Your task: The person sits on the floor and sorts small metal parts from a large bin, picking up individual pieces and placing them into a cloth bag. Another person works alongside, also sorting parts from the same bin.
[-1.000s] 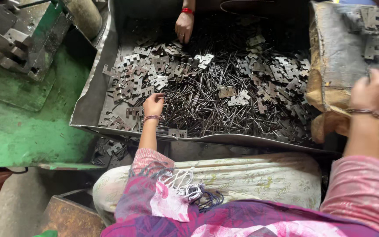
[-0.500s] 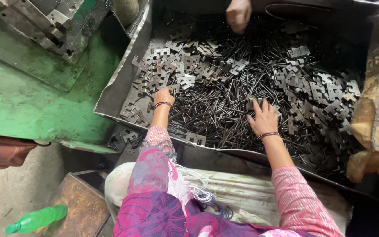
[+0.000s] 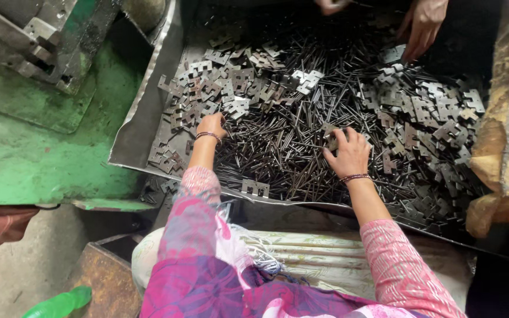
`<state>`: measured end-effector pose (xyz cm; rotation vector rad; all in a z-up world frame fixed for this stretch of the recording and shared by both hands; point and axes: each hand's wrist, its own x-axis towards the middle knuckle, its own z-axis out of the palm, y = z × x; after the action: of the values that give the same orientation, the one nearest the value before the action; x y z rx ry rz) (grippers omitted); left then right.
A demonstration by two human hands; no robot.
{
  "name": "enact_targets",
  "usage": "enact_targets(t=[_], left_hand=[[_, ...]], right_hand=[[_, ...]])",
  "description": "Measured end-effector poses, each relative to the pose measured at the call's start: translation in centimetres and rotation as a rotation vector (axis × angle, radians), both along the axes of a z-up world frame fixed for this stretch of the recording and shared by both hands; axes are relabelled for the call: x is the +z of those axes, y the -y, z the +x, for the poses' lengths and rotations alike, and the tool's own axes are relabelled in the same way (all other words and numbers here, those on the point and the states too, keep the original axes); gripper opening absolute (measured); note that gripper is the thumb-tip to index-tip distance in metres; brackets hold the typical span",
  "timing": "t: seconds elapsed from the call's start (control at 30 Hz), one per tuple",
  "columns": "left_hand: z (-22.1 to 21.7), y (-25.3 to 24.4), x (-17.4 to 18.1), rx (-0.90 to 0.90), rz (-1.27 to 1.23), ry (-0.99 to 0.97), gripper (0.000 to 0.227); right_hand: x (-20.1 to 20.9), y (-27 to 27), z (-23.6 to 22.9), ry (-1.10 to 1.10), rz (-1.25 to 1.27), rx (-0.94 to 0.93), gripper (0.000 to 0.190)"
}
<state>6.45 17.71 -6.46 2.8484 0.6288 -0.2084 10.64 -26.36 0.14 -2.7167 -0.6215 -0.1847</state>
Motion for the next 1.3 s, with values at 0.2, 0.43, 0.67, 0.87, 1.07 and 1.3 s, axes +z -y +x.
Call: enact_targets(t=[0.2,0.43,0.67,0.87,1.07,1.3], left_hand=[[0.5,4.5,3.2,-0.08,-0.13,0.255,0.022],[5.3,18.0,1.0,-0.326,0.133,0.396,0.012],[4.0,19.2,-2.0,-0.396,0.383,0.323,0.011],[3.6,18.0,-1.4,-0.481,0.447,0.286,0.009],[2.7,18.0,4.8,-0.355,0.114,0.519,0.01],[-0.8,23.8,6.1,0.239,-1.269,0.48,0.024]], right_hand=[[0.7,0.1,-0.9,0.02,0.006,0.023,0.06],[1.9,1.2,-3.4,-0.1,0.004,0.102,0.061],[1.8,2.7,-4.5,-0.066,0.039,0.146,0.063],[0.9,3.0,-5.3,-0.002,0.105,0.166,0.062],[2.4,3.1,-5.0,-0.157,0.169,0.108,0.058],[4.5,5.2,-5.0,-0.049,0.564,0.026,0.073]])
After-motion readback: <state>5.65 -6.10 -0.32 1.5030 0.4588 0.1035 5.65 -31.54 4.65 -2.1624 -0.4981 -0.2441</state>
